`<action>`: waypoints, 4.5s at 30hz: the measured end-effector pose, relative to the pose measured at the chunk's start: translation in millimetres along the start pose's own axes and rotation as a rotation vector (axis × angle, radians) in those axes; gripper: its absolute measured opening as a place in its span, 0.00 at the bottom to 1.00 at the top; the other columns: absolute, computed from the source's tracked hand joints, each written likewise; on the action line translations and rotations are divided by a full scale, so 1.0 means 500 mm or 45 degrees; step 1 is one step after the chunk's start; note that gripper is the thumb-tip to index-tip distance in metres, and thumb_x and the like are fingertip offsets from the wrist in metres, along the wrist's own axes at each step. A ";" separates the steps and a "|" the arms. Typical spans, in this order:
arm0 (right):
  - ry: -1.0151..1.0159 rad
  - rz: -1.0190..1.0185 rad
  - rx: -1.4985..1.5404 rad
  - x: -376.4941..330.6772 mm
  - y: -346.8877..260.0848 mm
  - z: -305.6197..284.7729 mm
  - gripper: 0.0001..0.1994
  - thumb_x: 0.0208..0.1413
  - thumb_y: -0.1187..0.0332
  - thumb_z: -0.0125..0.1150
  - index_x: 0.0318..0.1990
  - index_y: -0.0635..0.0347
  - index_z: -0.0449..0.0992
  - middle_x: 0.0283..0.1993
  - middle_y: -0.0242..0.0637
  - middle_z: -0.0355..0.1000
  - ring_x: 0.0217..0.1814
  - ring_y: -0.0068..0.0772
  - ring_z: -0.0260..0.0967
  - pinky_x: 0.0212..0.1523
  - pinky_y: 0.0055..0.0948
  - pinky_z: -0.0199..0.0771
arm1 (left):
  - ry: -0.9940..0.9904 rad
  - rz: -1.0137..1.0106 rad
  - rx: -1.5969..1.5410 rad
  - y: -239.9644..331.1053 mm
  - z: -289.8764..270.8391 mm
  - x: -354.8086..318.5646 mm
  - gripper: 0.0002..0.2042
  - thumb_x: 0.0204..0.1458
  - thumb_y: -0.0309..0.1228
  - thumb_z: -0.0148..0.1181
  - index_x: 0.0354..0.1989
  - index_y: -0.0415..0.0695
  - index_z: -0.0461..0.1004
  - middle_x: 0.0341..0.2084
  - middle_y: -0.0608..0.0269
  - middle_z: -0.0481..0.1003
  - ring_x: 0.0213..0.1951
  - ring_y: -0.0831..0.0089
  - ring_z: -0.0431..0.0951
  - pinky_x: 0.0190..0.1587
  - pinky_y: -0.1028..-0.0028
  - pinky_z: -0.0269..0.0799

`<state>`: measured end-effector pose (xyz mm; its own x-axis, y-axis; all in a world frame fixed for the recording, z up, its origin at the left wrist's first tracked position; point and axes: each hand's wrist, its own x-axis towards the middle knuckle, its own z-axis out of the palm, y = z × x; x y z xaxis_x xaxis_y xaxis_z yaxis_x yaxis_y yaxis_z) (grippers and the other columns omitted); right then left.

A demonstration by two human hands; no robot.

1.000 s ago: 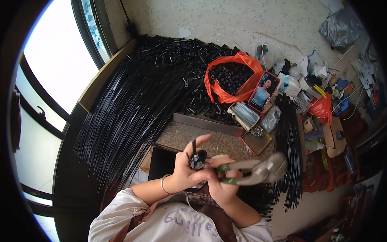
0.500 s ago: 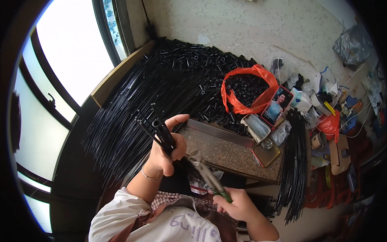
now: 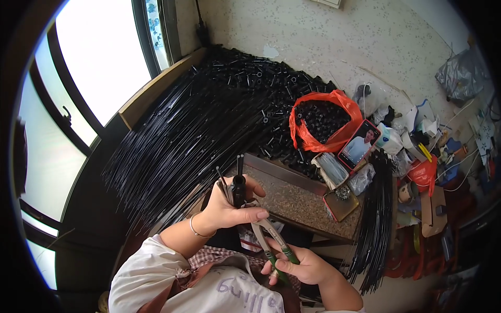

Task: Bundling multiple black rods together using a metal jig and pliers to secure fasteners.

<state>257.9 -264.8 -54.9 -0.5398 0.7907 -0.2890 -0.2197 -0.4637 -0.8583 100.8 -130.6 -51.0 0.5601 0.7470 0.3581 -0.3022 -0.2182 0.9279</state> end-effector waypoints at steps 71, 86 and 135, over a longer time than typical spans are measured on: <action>1.470 -1.938 0.116 -0.028 -0.054 -0.028 0.15 0.50 0.55 0.35 0.28 0.58 0.58 0.18 0.27 0.52 0.16 0.16 0.44 0.16 0.14 0.45 | 0.025 -1.823 -0.938 -0.376 0.076 -0.189 0.25 0.36 0.52 0.45 0.31 0.40 0.68 0.31 0.60 0.68 0.33 0.69 0.67 0.35 0.71 0.62; 1.144 -1.179 -0.346 0.060 -0.068 -0.095 0.05 0.41 0.78 0.53 0.28 0.68 0.66 0.29 0.34 0.65 0.29 0.15 0.62 0.30 0.11 0.62 | -0.232 0.096 0.294 -0.064 0.101 0.098 0.08 0.37 0.26 0.56 0.26 0.35 0.68 0.16 0.61 0.66 0.17 0.77 0.67 0.19 0.82 0.61; 1.017 -1.082 0.230 -0.015 -0.110 -0.151 0.07 0.44 0.71 0.49 0.30 0.67 0.66 0.28 0.38 0.65 0.28 0.27 0.62 0.32 0.24 0.63 | -0.640 -0.502 -1.255 -0.140 0.207 0.247 0.09 0.40 0.18 0.48 0.33 0.34 0.67 0.34 0.46 0.65 0.29 0.68 0.71 0.30 0.76 0.71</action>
<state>335.4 -214.9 -37.5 0.4830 0.8690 0.1078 -0.4097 0.3330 -0.8493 271.0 -88.3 -61.1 0.9232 0.2745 0.2691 -0.3829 0.7177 0.5816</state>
